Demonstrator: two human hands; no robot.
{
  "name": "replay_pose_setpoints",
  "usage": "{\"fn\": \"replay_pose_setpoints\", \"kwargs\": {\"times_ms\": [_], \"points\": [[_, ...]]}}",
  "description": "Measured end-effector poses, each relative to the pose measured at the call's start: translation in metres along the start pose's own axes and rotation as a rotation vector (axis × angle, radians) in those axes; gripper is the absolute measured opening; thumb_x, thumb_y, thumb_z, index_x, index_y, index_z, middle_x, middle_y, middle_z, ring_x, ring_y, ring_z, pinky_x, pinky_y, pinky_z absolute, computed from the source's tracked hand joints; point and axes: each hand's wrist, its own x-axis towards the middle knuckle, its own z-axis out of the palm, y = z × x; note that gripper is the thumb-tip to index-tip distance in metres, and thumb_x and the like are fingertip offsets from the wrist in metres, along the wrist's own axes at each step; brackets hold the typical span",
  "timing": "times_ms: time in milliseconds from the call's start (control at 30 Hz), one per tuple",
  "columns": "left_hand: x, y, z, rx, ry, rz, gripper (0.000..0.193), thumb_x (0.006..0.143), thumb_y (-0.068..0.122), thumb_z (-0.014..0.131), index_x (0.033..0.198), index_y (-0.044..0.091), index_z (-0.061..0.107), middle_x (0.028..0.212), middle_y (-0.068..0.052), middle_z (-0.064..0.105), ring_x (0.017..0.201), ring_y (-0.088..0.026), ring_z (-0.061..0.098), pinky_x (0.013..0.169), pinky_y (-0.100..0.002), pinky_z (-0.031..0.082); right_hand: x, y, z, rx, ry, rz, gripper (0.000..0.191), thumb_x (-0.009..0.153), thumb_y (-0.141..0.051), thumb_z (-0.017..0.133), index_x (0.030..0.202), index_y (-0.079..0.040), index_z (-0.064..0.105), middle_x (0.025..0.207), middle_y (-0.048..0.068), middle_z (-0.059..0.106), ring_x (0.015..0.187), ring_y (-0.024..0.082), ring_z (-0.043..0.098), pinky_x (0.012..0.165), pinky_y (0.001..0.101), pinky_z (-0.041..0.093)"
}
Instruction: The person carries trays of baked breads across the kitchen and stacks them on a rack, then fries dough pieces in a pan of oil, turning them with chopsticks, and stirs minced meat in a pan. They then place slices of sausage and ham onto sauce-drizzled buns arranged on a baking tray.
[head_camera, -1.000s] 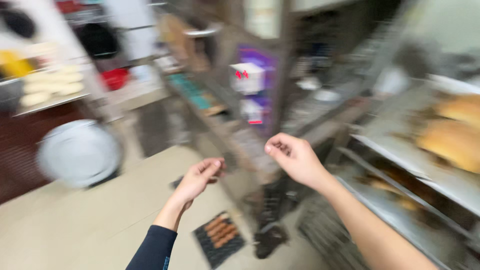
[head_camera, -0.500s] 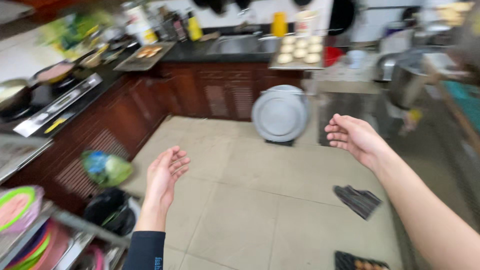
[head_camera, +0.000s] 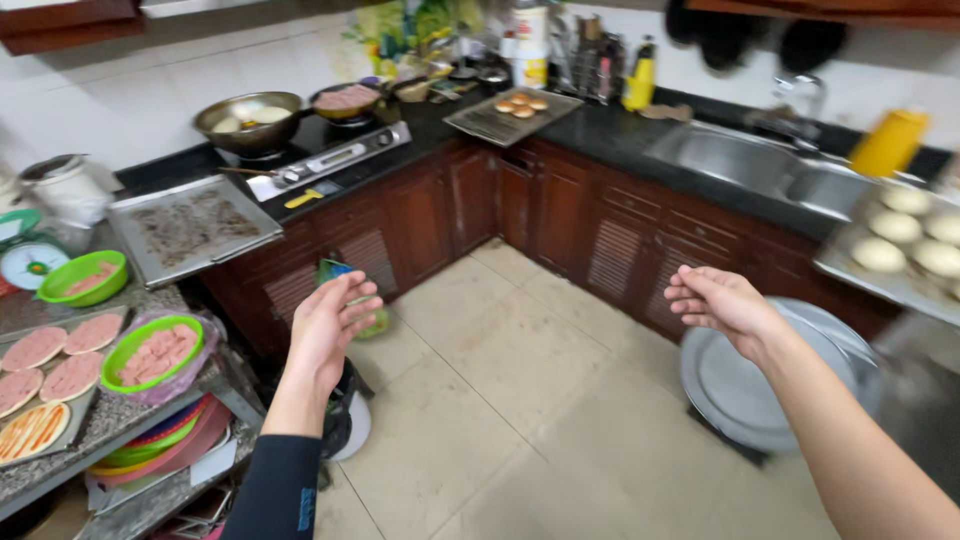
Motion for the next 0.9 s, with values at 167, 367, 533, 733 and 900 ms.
{"fn": "replay_pose_setpoints", "kwargs": {"times_ms": [167, 367, 533, 733, 900], "points": [[0.103, -0.005, -0.036, 0.028, 0.133, 0.001, 0.033, 0.105, 0.027, 0.051, 0.121, 0.003, 0.066, 0.109, -0.011, 0.074, 0.097, -0.022, 0.072, 0.084, -0.036, 0.057, 0.162, -0.037, 0.072, -0.073, -0.139, -0.079, 0.028, 0.104, -0.033, 0.056, 0.111, -0.008, 0.067, 0.1, 0.004, 0.071, 0.086, 0.012, 0.066, 0.075, 0.0292, 0.055], [0.28, -0.042, -0.07, -0.006, 0.26, -0.032, 0.032, 0.107, 0.028, 0.05, 0.123, 0.004, 0.065, 0.109, -0.011, 0.072, 0.097, -0.023, 0.071, 0.085, -0.038, 0.057, 0.335, -0.075, 0.154, -0.113, -0.149, -0.068, 0.042, 0.101, -0.034, 0.058, 0.136, -0.012, 0.053, 0.107, 0.007, 0.069, 0.09, 0.015, 0.065, 0.078, 0.0326, 0.054], [0.467, -0.033, -0.054, 0.014, 0.164, -0.03, 0.033, 0.106, 0.026, 0.05, 0.124, 0.003, 0.065, 0.109, -0.013, 0.073, 0.095, -0.025, 0.072, 0.083, -0.038, 0.057, 0.47, -0.121, 0.184, -0.073, -0.075, -0.008, 0.052, 0.101, -0.037, 0.058, 0.146, -0.012, 0.047, 0.112, 0.008, 0.069, 0.097, 0.017, 0.066, 0.083, 0.0348, 0.055], [0.661, -0.064, 0.02, 0.077, 0.034, -0.058, 0.034, 0.104, 0.024, 0.053, 0.125, 0.002, 0.066, 0.111, -0.013, 0.075, 0.095, -0.022, 0.074, 0.082, -0.034, 0.059, 0.618, -0.124, 0.168, -0.102, -0.006, 0.084, 0.051, 0.1, -0.039, 0.057, 0.144, -0.013, 0.052, 0.116, 0.007, 0.07, 0.1, 0.019, 0.066, 0.088, 0.0369, 0.055], [0.81, -0.109, 0.082, 0.057, -0.039, -0.076, 0.033, 0.103, 0.025, 0.055, 0.127, 0.005, 0.064, 0.11, -0.013, 0.075, 0.095, -0.022, 0.074, 0.08, -0.035, 0.058, 0.775, -0.116, 0.15, -0.07, 0.032, 0.112, 0.047, 0.102, -0.038, 0.055, 0.141, -0.012, 0.056, 0.117, 0.007, 0.069, 0.102, 0.019, 0.066, 0.09, 0.0378, 0.054]]}}
